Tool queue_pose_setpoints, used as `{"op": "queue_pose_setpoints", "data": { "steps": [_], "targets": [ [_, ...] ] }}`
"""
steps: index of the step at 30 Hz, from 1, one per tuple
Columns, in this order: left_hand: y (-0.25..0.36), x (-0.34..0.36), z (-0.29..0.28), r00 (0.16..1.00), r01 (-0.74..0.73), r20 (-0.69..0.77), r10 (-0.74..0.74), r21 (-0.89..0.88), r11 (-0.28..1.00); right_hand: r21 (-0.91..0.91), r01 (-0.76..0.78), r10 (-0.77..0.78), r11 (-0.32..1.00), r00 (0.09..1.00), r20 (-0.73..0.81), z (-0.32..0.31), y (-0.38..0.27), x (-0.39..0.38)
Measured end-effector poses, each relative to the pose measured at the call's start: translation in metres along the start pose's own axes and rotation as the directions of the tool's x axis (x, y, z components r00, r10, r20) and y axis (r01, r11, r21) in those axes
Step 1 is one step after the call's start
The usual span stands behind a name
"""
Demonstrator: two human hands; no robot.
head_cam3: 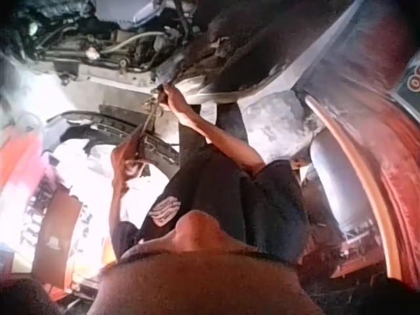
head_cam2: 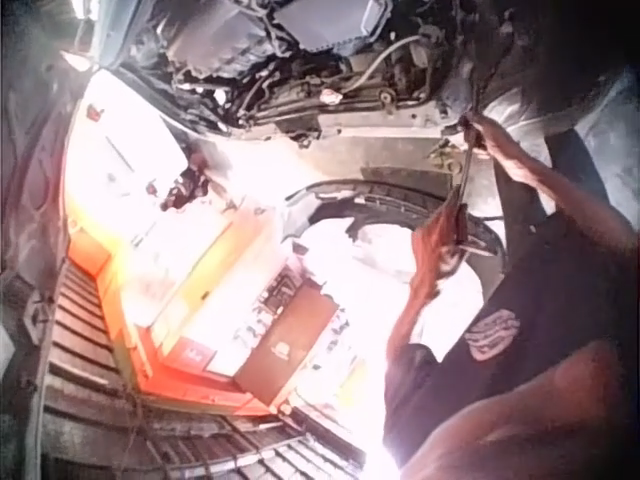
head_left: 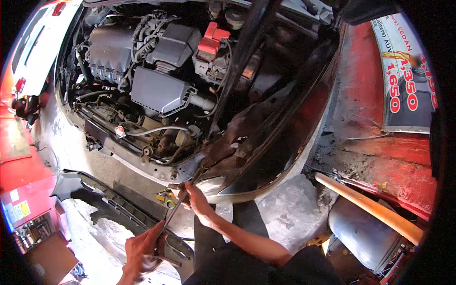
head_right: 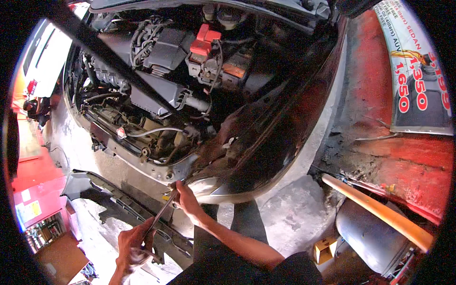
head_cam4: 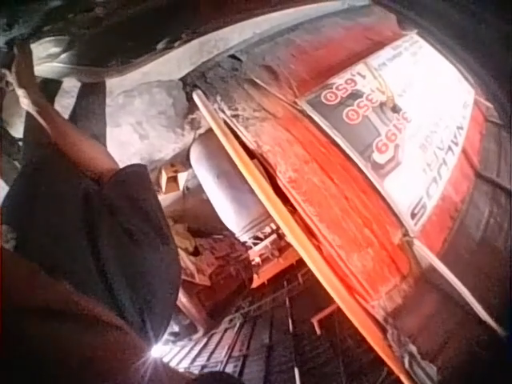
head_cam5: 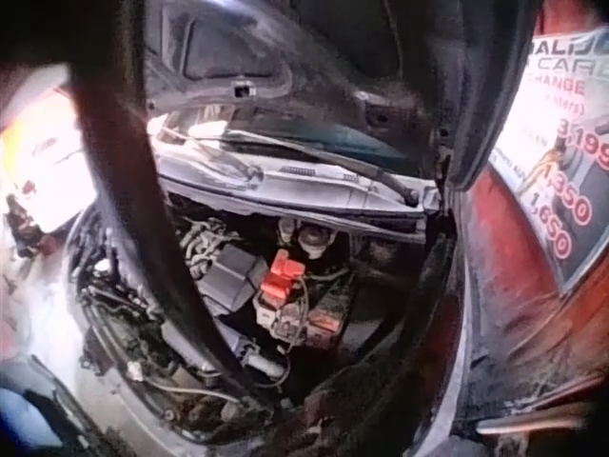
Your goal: Repairing and securing the front headlight and bumper trim of a vehicle using hand tools.
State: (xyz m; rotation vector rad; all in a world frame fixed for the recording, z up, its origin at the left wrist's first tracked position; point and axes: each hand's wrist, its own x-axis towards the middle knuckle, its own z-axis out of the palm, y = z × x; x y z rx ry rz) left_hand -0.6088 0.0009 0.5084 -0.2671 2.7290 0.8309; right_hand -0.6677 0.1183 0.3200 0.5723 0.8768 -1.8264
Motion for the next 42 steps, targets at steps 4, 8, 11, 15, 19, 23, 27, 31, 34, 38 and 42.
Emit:
{"op": "queue_pose_setpoints", "data": {
  "steps": [4,8,11,15,19,23,27,31,34,38,42],
  "targets": [
    [-0.003,0.012,-0.003,0.982,-0.158,0.135,0.130,0.223,0.962,0.003,0.099,-0.099,0.995,0.995,-0.024,-0.003,0.001,0.012],
    [-0.001,0.026,-0.010,0.951,-0.245,0.261,0.165,0.315,0.917,0.019,0.140,-0.139,0.990,0.988,-0.063,0.003,-0.012,0.010],
    [0.003,0.035,-0.016,0.912,-0.354,0.343,0.224,0.386,0.852,0.099,0.154,-0.143,0.983,0.984,-0.111,0.007,-0.009,0.016],
    [0.007,0.052,-0.019,0.859,-0.477,0.428,0.282,0.466,0.746,0.073,0.160,-0.155,0.984,0.986,-0.069,-0.001,-0.013,0.018],
    [0.016,0.078,-0.026,0.757,-0.640,0.540,0.368,0.499,0.584,0.182,0.209,-0.198,0.961,0.977,-0.077,-0.004,-0.011,0.028],
    [0.039,0.101,-0.038,0.560,-0.826,0.720,0.410,0.521,0.213,0.136,0.233,-0.224,0.963,0.972,-0.073,-0.006,-0.014,0.030],
    [0.066,0.124,-0.038,0.356,-0.921,0.843,0.404,0.389,0.001,0.206,0.235,-0.227,0.950,0.972,-0.063,-0.009,-0.011,0.032],
    [0.086,0.155,-0.035,0.396,-0.910,0.897,0.198,0.354,0.216,0.324,0.172,-0.160,0.930,0.985,-0.063,-0.009,-0.023,0.024],
    [0.088,0.172,-0.034,0.610,-0.703,0.787,0.093,0.483,0.522,0.342,0.158,-0.139,0.926,0.987,-0.079,-0.007,-0.023,0.026],
    [0.083,0.170,-0.031,0.659,-0.676,0.731,0.178,0.471,0.567,-0.146,0.523,-0.540,0.840,0.775,-0.328,0.015,-0.024,-0.024],
    [0.087,0.170,-0.029,0.700,-0.648,0.671,0.243,0.456,0.610,-0.204,0.958,-0.974,0.204,0.219,0.057,0.040,-0.065,-0.085]
  ]
}}
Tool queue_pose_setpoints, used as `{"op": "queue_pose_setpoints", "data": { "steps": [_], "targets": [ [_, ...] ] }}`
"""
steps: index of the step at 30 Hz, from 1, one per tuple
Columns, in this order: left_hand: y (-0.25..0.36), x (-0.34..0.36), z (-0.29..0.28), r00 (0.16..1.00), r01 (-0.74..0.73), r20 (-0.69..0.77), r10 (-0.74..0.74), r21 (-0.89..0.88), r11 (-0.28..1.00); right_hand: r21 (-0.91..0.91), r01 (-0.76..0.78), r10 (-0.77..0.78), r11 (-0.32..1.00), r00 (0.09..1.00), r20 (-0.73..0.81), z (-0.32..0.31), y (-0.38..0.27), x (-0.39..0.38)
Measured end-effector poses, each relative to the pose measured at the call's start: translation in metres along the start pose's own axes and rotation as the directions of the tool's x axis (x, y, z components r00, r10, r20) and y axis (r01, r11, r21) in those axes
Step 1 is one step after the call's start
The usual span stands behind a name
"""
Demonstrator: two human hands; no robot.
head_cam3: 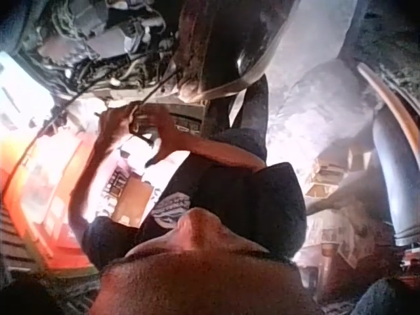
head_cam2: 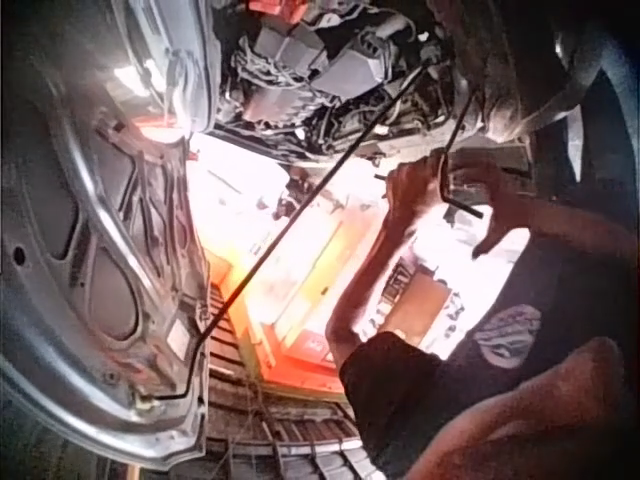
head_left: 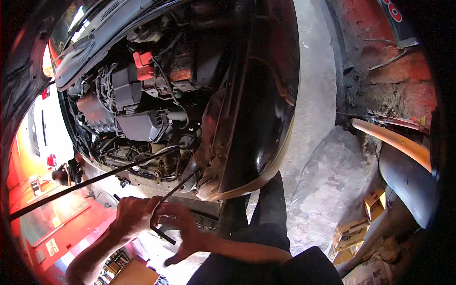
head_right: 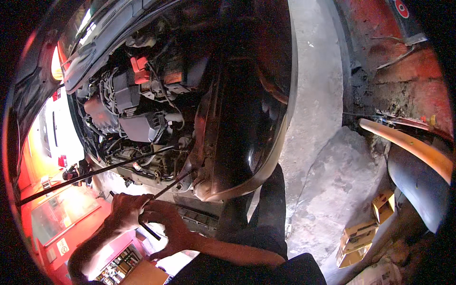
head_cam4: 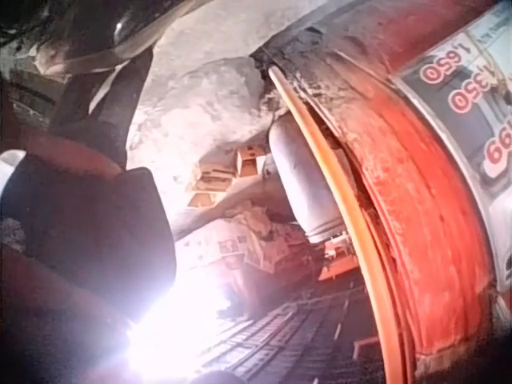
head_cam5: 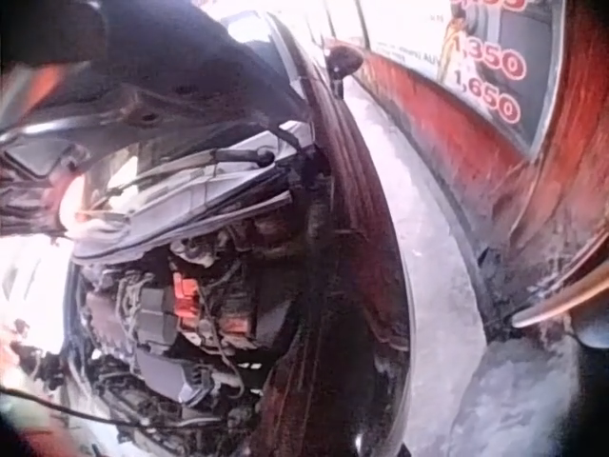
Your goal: Repairing and securing the front headlight and bumper trim of a vehicle using hand tools.
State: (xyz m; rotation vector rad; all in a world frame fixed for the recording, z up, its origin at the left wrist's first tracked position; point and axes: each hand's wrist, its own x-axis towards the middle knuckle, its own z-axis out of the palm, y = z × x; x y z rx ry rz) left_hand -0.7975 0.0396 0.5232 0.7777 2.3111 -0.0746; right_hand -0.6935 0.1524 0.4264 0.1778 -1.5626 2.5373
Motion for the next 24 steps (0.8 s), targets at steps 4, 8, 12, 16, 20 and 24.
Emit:
{"op": "queue_pose_setpoints", "data": {
  "steps": [4,8,12,16,20,24],
  "targets": [
    [-0.028,-0.015,0.025,0.979,-0.164,-0.164,0.124,-0.259,0.952,0.114,0.147,-0.128,0.983,0.979,-0.157,0.033,0.004,0.030],
    [0.004,-0.025,0.015,0.969,0.091,-0.133,-0.208,-0.593,0.800,0.548,-0.014,0.173,0.837,0.955,-0.240,0.061,-0.012,0.039],
    [0.024,-0.056,0.070,0.732,0.404,0.322,-0.601,-0.915,0.002,0.119,-0.695,0.634,0.709,0.702,0.324,0.054,-0.001,0.088],
    [0.036,-0.050,0.072,0.613,0.295,0.599,-0.516,-0.779,-0.553,-0.267,-0.572,0.630,0.776,0.672,0.391,0.069,0.019,0.096],
    [0.040,-0.039,0.054,0.768,-0.111,0.483,-0.422,-0.548,-0.829,-0.009,-0.535,0.528,0.845,0.832,0.172,0.050,0.013,0.100],
    [0.040,-0.037,0.044,0.707,-0.092,0.569,-0.420,-0.515,-0.852,0.030,-0.569,0.525,0.822,0.735,-0.428,0.039,0.031,0.016]
  ]
}}
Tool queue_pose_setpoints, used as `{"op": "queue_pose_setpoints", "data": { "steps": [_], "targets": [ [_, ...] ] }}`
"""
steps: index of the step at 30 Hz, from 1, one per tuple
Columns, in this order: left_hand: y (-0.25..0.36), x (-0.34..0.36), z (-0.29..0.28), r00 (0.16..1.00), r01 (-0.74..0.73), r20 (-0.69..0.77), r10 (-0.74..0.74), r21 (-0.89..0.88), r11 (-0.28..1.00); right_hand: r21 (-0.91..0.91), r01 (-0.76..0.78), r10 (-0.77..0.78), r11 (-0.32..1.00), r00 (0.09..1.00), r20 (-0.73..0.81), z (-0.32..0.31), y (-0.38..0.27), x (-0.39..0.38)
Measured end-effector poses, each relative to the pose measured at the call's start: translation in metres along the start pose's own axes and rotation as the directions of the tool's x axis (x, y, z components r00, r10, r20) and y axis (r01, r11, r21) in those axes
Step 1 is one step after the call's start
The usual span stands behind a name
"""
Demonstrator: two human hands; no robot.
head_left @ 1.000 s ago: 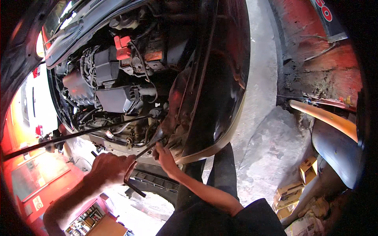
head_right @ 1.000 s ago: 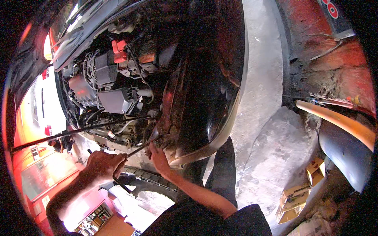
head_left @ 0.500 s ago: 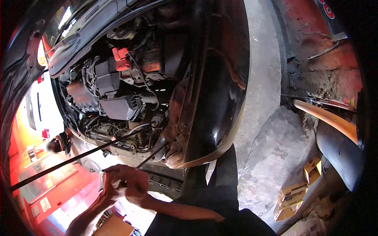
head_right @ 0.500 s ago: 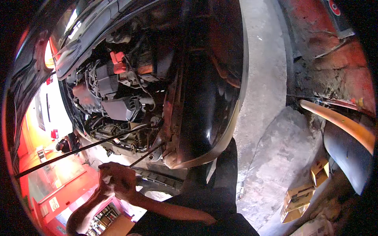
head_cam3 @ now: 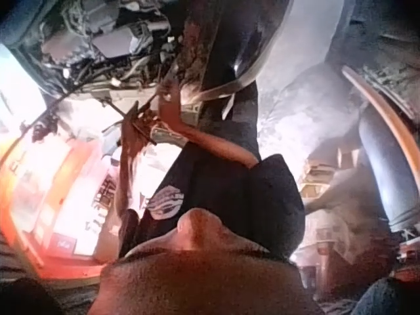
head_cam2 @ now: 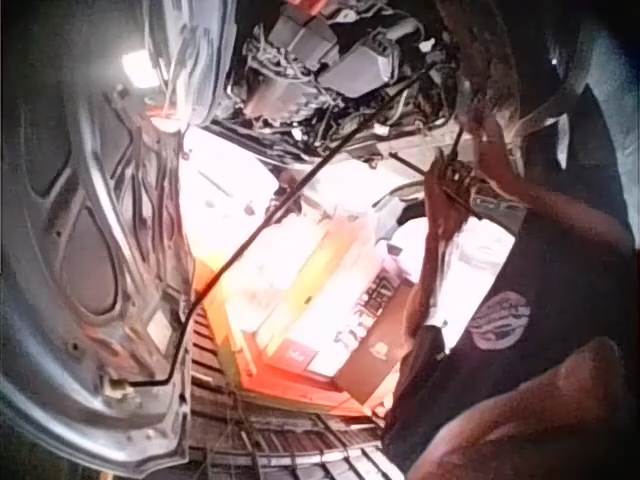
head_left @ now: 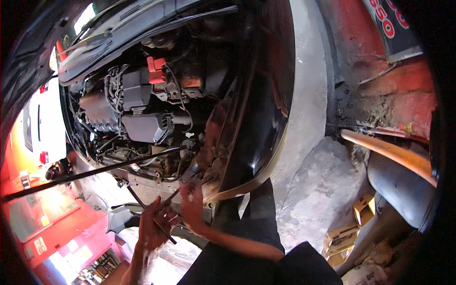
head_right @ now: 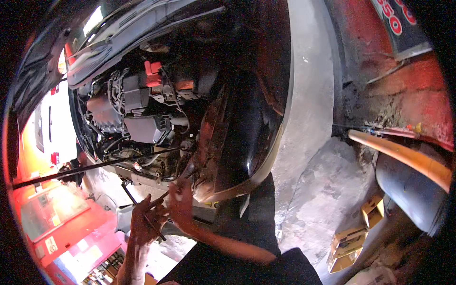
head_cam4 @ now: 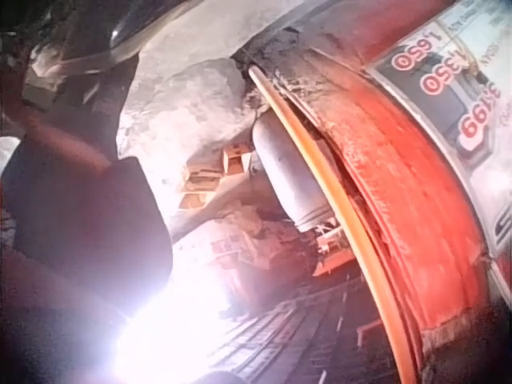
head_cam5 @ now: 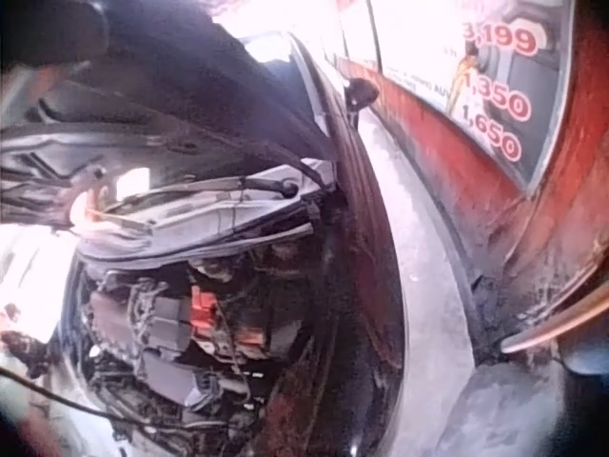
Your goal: Repairing and securing the front headlight and bumper trim of a vehicle using hand tools.
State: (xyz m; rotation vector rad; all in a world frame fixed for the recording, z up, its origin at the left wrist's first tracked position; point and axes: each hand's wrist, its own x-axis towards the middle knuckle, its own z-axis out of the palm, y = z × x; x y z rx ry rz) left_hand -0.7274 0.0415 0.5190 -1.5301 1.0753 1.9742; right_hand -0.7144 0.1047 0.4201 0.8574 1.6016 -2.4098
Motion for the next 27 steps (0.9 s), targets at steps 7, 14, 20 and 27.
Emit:
{"op": "queue_pose_setpoints", "data": {
  "steps": [7,14,20,27],
  "targets": [
    [-0.012,0.002,-0.005,0.987,-0.096,0.131,0.093,0.012,0.995,0.512,-0.841,0.397,0.176,0.537,0.745,-0.020,0.031,0.014],
    [0.031,-0.077,0.016,0.615,-0.094,0.722,0.318,0.468,-0.879,0.481,-0.838,0.488,0.259,0.543,0.683,-0.021,0.043,0.024],
    [0.025,-0.040,-0.004,0.480,-0.256,0.845,0.237,0.393,-0.883,0.426,-0.873,0.502,0.237,0.485,0.716,-0.021,0.046,0.027],
    [0.020,-0.036,-0.004,0.987,-0.161,0.071,0.144,0.469,0.869,0.538,-0.840,0.327,-0.071,0.490,0.808,-0.034,0.047,0.028]
  ]
}}
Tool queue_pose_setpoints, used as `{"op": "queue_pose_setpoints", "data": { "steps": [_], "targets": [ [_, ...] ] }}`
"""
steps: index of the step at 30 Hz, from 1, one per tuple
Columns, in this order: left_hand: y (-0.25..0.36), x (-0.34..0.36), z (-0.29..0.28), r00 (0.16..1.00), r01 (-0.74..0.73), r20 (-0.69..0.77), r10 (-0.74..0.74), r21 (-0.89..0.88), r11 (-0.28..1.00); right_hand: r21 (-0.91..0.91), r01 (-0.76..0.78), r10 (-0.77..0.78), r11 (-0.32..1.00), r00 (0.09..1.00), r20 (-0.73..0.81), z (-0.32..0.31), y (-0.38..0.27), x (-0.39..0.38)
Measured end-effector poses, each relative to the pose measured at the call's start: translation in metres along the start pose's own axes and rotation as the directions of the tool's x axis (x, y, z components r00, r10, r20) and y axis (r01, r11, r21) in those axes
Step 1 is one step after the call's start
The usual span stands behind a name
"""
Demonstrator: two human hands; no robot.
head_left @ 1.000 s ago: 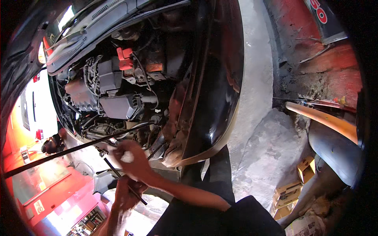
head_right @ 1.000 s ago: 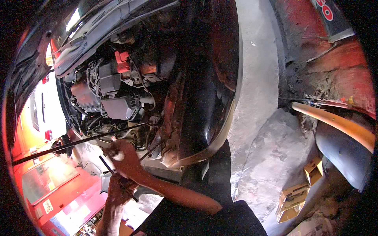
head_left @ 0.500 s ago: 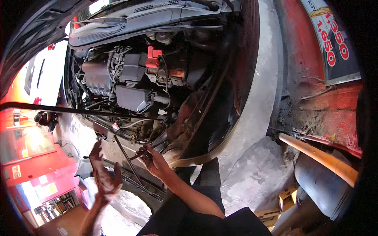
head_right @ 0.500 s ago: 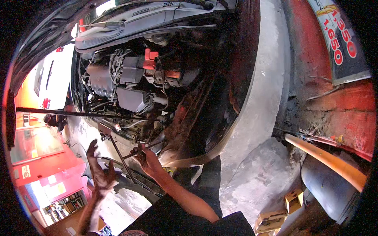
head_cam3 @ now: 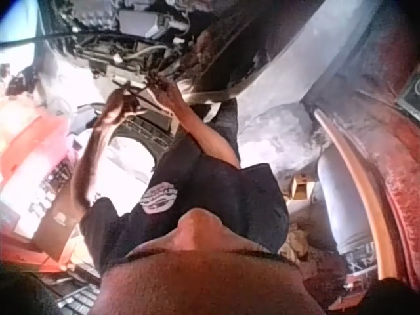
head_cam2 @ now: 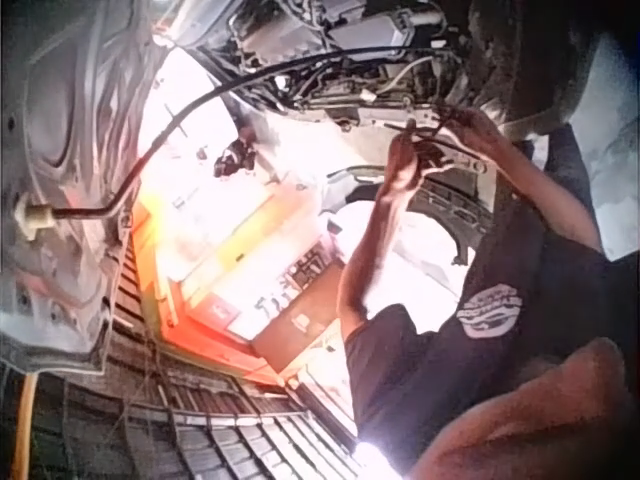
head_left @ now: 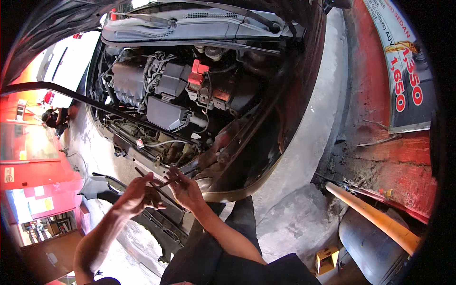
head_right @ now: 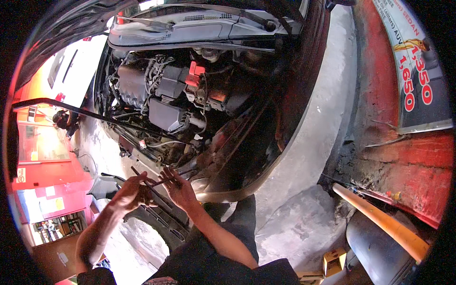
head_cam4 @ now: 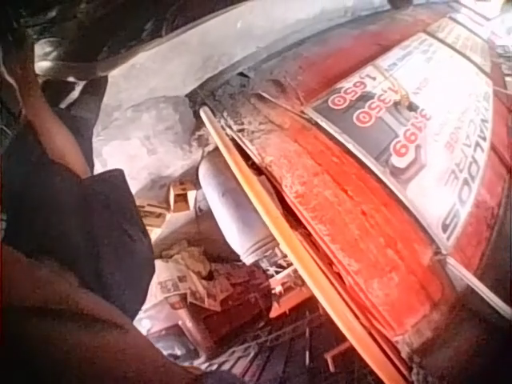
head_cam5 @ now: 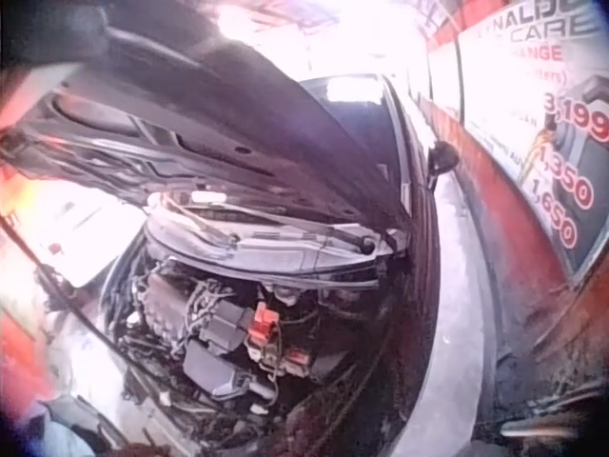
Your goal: Repairing and securing the front headlight and bumper trim of a vehicle using hand tools.
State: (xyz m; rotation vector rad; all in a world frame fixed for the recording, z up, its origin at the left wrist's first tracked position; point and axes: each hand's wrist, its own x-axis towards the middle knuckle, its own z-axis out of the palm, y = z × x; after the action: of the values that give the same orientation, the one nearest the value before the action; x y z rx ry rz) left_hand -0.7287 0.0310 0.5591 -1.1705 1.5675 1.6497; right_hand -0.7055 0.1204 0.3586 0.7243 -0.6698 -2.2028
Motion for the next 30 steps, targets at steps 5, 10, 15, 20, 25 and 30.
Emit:
{"op": "queue_pose_setpoints", "data": {
  "steps": [5,10,15,20,25,30],
  "targets": [
    [0.014,-0.040,0.002,0.850,0.008,-0.099,0.517,0.984,0.176,-0.129,-0.103,0.107,0.986,0.994,0.018,-0.013,-0.010,-0.004],
    [-0.003,-0.032,0.010,0.629,-0.199,0.519,0.579,0.827,-0.525,-0.125,-0.072,0.053,0.990,0.987,-0.149,-0.008,-0.005,0.001],
    [-0.028,0.011,-0.005,0.852,-0.206,0.137,0.506,0.975,0.082,-0.228,-0.113,0.070,0.967,0.979,-0.191,-0.005,-0.001,-0.001],
    [-0.016,-0.012,-0.005,0.996,0.042,-0.069,-0.047,-0.077,0.996,-0.250,-0.115,0.056,0.961,0.971,-0.231,0.043,0.007,-0.021],
    [-0.008,-0.043,0.006,0.490,-0.112,0.245,0.836,0.969,-0.219,-0.319,-0.166,0.107,0.933,0.975,-0.194,-0.003,-0.015,-0.015],
    [-0.019,-0.021,-0.002,0.665,-0.144,0.313,0.677,0.944,-0.295,-0.275,-0.158,0.063,0.948,0.943,-0.326,0.003,-0.007,-0.005]
  ]
}}
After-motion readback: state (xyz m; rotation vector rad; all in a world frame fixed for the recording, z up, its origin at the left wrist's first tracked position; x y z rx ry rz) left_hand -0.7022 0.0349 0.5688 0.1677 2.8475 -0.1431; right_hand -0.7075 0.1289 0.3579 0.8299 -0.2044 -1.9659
